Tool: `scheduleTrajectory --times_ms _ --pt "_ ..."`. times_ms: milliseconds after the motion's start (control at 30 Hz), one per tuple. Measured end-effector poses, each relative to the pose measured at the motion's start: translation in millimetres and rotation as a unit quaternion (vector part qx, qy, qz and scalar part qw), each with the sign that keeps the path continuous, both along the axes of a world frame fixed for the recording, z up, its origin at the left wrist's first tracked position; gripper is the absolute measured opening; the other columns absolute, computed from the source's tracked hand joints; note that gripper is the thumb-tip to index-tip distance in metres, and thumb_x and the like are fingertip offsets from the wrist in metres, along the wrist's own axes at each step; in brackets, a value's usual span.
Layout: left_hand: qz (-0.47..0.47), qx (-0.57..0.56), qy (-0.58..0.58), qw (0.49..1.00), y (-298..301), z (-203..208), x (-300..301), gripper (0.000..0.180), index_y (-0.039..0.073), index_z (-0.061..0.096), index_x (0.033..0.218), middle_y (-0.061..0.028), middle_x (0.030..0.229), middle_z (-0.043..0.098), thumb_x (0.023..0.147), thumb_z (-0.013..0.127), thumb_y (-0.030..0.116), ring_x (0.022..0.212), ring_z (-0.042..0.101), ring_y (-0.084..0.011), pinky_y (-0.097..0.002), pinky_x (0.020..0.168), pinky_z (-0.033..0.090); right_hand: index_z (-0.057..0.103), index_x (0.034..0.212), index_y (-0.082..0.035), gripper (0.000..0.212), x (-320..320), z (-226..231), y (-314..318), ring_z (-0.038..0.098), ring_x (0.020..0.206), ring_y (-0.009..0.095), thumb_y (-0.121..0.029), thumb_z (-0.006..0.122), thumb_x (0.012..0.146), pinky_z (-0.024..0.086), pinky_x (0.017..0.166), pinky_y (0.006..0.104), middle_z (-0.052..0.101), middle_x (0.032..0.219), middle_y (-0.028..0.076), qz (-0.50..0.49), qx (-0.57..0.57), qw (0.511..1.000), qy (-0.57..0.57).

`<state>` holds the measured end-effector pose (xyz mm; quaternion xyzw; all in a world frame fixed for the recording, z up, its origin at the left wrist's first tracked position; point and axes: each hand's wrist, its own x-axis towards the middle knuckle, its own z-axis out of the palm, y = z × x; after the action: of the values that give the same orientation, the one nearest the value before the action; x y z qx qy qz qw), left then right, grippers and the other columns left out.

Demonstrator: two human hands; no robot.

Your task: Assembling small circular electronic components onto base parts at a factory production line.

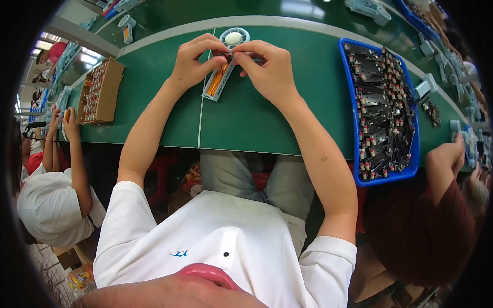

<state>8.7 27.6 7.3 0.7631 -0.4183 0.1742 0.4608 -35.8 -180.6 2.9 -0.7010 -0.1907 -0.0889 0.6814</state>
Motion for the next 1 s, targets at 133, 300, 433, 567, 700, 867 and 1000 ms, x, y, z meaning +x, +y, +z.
scheduleTrajectory --times_ms 133,300,433,567,700,867,1000 --pt "-0.016 0.020 0.003 1.000 4 2 3 0.013 0.004 0.077 0.093 -0.0048 0.091 0.071 0.081 0.078 -0.001 0.074 0.059 -0.0157 -0.0229 0.065 0.050 0.076 0.099 0.001 0.013 3 -5 -1 0.067 0.072 0.013 0.002 0.070 0.087 0.058 0.061 0.0219 0.074 0.092 0.007 -0.022 0.033 0.999 0.002" --pt "-0.007 0.041 -0.030 0.999 7 3 2 0.012 0.003 0.076 0.094 -0.0045 0.091 0.071 0.082 0.076 -0.002 0.070 0.058 -0.0152 -0.0223 0.063 0.048 0.074 0.095 0.000 0.011 0 -3 0 0.067 0.070 0.014 0.003 0.070 0.086 0.057 0.061 0.0233 0.073 0.092 0.007 -0.040 -0.007 0.999 -0.023" --pt "-0.013 0.096 -0.008 0.995 11 16 2 0.011 0.002 0.076 0.093 -0.0040 0.090 0.071 0.083 0.075 -0.002 0.070 0.059 -0.0148 -0.0227 0.064 0.049 0.072 0.093 -0.002 0.010 2 -6 -2 0.065 0.068 0.016 0.002 0.071 0.084 0.055 0.061 0.0252 0.072 0.093 0.007 -0.080 -0.114 0.981 -0.137" --pt "0.014 0.146 0.039 0.988 11 25 -2 0.011 0.001 0.076 0.094 -0.0038 0.089 0.071 0.083 0.075 -0.002 0.070 0.059 -0.0145 -0.0236 0.064 0.049 0.071 0.096 -0.002 0.012 2 -7 -5 0.068 0.074 0.014 0.004 0.070 0.085 0.056 0.063 0.0237 0.070 0.099 0.004 -0.081 -0.181 0.965 -0.173" --pt "0.055 0.142 0.081 0.985 9 27 -10 0.011 0.001 0.076 0.094 -0.0037 0.089 0.072 0.083 0.075 -0.001 0.069 0.059 -0.0143 -0.0243 0.064 0.049 0.071 0.096 -0.002 0.012 0 -5 -3 0.068 0.074 0.015 0.003 0.071 0.085 0.055 0.063 0.0247 0.070 0.101 0.003 -0.092 -0.207 0.953 -0.201" --pt "0.117 0.133 0.056 0.983 -3 28 -19 0.009 0.001 0.075 0.093 -0.0041 0.088 0.071 0.084 0.074 0.001 0.066 0.059 -0.0152 -0.0256 0.062 0.049 0.071 0.096 -0.004 0.012 2 -10 -1 0.066 0.071 0.018 0.000 0.073 0.085 0.055 0.063 0.0280 0.070 0.101 0.002 -0.111 -0.238 0.929 -0.263" --pt "0.148 0.161 -0.005 0.976 -6 28 -23 0.007 0.001 0.074 0.092 -0.0046 0.087 0.071 0.086 0.073 0.004 0.064 0.058 -0.0172 -0.0273 0.062 0.050 0.071 0.096 -0.005 0.013 2 -13 -1 0.065 0.070 0.021 -0.001 0.074 0.084 0.055 0.063 0.0305 0.070 0.102 0.002 -0.120 -0.271 0.901 -0.316"
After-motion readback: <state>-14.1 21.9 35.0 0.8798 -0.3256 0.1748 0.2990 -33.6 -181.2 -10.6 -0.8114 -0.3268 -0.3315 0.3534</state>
